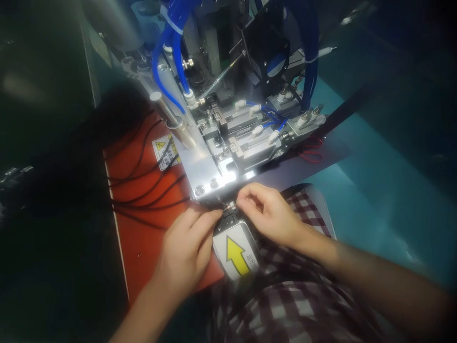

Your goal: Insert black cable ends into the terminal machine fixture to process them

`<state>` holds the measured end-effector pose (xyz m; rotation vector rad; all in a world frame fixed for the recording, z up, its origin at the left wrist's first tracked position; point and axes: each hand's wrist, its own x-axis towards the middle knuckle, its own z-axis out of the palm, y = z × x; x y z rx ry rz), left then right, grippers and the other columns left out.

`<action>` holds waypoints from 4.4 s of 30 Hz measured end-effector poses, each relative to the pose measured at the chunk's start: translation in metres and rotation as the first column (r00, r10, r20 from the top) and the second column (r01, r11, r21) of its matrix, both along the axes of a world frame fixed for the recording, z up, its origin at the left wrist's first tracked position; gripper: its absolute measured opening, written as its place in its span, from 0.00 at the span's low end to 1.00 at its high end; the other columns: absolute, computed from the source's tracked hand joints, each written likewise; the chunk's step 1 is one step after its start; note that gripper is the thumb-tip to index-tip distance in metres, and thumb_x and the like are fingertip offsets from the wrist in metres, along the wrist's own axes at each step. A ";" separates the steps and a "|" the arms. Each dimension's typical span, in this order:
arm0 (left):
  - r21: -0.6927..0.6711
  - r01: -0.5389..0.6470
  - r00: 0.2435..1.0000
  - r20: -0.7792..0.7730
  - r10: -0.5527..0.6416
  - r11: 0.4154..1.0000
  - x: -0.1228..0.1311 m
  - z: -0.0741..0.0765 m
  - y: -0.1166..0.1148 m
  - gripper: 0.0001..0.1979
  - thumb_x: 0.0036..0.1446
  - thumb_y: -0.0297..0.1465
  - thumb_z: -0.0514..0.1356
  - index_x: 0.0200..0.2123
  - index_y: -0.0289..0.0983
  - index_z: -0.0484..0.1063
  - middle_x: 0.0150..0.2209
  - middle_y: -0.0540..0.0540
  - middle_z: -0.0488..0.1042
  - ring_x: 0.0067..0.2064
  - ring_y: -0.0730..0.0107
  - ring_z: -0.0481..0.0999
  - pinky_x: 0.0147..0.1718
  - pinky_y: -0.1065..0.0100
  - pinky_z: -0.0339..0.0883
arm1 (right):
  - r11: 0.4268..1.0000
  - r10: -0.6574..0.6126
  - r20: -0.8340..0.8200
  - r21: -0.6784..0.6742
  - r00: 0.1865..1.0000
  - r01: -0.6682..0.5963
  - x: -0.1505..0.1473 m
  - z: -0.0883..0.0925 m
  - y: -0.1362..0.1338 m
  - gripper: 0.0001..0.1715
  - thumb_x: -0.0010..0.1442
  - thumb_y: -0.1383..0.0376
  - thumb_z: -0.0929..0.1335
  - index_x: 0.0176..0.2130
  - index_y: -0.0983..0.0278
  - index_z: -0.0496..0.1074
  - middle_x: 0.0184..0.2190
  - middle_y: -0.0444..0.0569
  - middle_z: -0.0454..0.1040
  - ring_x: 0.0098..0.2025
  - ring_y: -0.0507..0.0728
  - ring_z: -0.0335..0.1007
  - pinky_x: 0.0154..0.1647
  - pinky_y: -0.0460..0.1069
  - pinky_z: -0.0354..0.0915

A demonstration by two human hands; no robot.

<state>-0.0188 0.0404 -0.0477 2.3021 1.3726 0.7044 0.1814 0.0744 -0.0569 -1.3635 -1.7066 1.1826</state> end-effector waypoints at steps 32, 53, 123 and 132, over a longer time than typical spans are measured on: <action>0.019 0.007 1.000 -0.013 -0.007 1.000 0.001 0.000 0.000 0.13 0.61 0.20 0.54 0.46 0.36 0.71 0.40 0.46 0.71 0.39 0.72 0.70 0.36 0.72 0.67 | 0.993 0.002 0.123 -0.114 0.992 0.012 -0.004 0.010 0.000 0.08 0.62 0.70 0.63 0.30 0.63 0.66 0.26 0.44 0.71 0.29 0.52 0.67 0.31 0.48 0.61; 0.190 0.080 0.981 -0.192 -0.043 0.979 -0.002 -0.003 -0.001 0.16 0.58 0.16 0.53 0.48 0.32 0.70 0.36 0.43 0.70 0.36 0.67 0.70 0.32 0.68 0.68 | 1.000 0.022 0.212 0.013 0.977 -0.026 -0.003 0.006 0.001 0.08 0.62 0.70 0.62 0.30 0.63 0.64 0.29 0.46 0.70 0.32 0.54 0.66 0.33 0.50 0.61; 0.111 0.028 0.995 -0.100 -0.017 0.993 -0.003 -0.005 -0.003 0.17 0.60 0.17 0.53 0.50 0.36 0.68 0.40 0.45 0.70 0.39 0.71 0.71 0.37 0.72 0.68 | 0.836 -0.104 -0.422 -0.528 0.901 -0.150 0.003 -0.001 0.007 0.11 0.61 0.62 0.66 0.29 0.66 0.68 0.15 0.36 0.62 0.18 0.46 0.57 0.23 0.44 0.55; 0.096 0.054 0.993 -0.112 -0.043 0.994 -0.006 -0.005 -0.003 0.17 0.61 0.17 0.53 0.51 0.34 0.68 0.44 0.43 0.71 0.44 0.71 0.72 0.43 0.73 0.66 | 0.979 -0.013 -0.238 -0.200 0.971 -0.036 0.002 -0.013 0.000 0.06 0.62 0.66 0.64 0.33 0.64 0.67 0.24 0.40 0.63 0.23 0.48 0.56 0.22 0.45 0.53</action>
